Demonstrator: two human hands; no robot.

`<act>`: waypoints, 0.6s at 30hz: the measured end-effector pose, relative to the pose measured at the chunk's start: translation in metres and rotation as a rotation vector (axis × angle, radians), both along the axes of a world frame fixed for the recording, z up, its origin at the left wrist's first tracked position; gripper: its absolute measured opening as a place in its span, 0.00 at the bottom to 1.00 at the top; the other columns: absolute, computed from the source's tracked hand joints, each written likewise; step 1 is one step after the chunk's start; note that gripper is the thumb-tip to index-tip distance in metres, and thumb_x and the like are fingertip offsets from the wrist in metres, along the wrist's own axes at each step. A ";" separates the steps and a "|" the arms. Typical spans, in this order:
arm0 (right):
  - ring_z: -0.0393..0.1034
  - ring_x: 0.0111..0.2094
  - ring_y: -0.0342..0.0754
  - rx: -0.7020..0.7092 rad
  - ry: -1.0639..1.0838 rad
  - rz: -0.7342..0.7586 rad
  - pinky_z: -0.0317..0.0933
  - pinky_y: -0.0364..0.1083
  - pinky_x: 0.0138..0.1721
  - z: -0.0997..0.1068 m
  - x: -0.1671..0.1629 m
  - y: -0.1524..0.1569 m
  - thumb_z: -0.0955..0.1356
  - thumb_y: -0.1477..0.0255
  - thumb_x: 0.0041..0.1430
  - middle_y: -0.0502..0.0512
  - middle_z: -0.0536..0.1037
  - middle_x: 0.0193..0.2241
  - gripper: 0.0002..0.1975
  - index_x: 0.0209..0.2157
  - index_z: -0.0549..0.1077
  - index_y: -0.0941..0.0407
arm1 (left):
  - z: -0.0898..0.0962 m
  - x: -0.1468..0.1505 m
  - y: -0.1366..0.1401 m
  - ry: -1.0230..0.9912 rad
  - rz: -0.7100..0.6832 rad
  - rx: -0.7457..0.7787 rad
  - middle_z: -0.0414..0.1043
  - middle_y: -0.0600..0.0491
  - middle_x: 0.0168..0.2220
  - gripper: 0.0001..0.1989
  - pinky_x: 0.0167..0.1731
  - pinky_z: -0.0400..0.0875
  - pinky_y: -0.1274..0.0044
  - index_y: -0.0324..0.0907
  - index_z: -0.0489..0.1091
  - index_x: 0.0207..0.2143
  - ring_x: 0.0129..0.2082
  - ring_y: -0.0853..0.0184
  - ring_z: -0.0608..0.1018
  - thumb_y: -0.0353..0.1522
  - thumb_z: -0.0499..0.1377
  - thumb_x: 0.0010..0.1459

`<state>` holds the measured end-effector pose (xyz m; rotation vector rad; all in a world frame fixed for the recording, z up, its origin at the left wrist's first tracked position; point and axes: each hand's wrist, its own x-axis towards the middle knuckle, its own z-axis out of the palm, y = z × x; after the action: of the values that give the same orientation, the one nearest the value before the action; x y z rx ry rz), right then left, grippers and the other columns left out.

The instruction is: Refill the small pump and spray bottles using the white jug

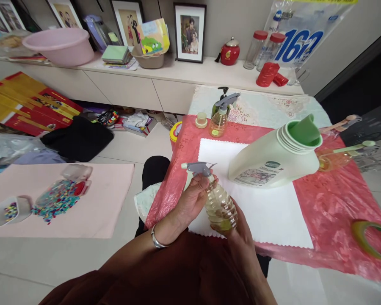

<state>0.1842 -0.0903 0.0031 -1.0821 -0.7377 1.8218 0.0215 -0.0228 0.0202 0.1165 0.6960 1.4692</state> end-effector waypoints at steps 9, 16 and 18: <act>0.53 0.67 0.61 -0.008 0.197 0.000 0.61 0.56 0.62 0.001 -0.009 -0.001 0.77 0.57 0.53 0.57 0.59 0.65 0.40 0.64 0.66 0.50 | 0.024 -0.005 -0.001 0.182 -0.086 0.102 0.77 0.54 0.37 0.19 0.47 0.67 0.73 0.42 0.78 0.37 0.41 0.63 0.77 0.37 0.76 0.43; 0.63 0.60 0.59 0.013 0.018 -0.025 0.68 0.54 0.54 0.000 0.001 0.005 0.78 0.56 0.51 0.58 0.65 0.61 0.34 0.59 0.72 0.49 | 0.043 -0.023 0.026 0.304 0.001 0.235 0.79 0.52 0.39 0.18 0.51 0.66 0.70 0.43 0.77 0.41 0.45 0.61 0.79 0.36 0.74 0.48; 0.70 0.50 0.57 0.040 -0.054 -0.011 0.70 0.53 0.48 -0.001 0.019 0.008 0.78 0.58 0.52 0.61 0.71 0.56 0.30 0.55 0.75 0.50 | 0.049 -0.032 0.042 0.371 0.085 0.317 0.79 0.53 0.40 0.16 0.52 0.66 0.71 0.44 0.77 0.42 0.45 0.61 0.79 0.36 0.73 0.50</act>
<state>0.2029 -0.0827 0.0025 -1.1106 -0.7959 1.7671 -0.0105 0.0189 0.0695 0.6222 0.7658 1.6510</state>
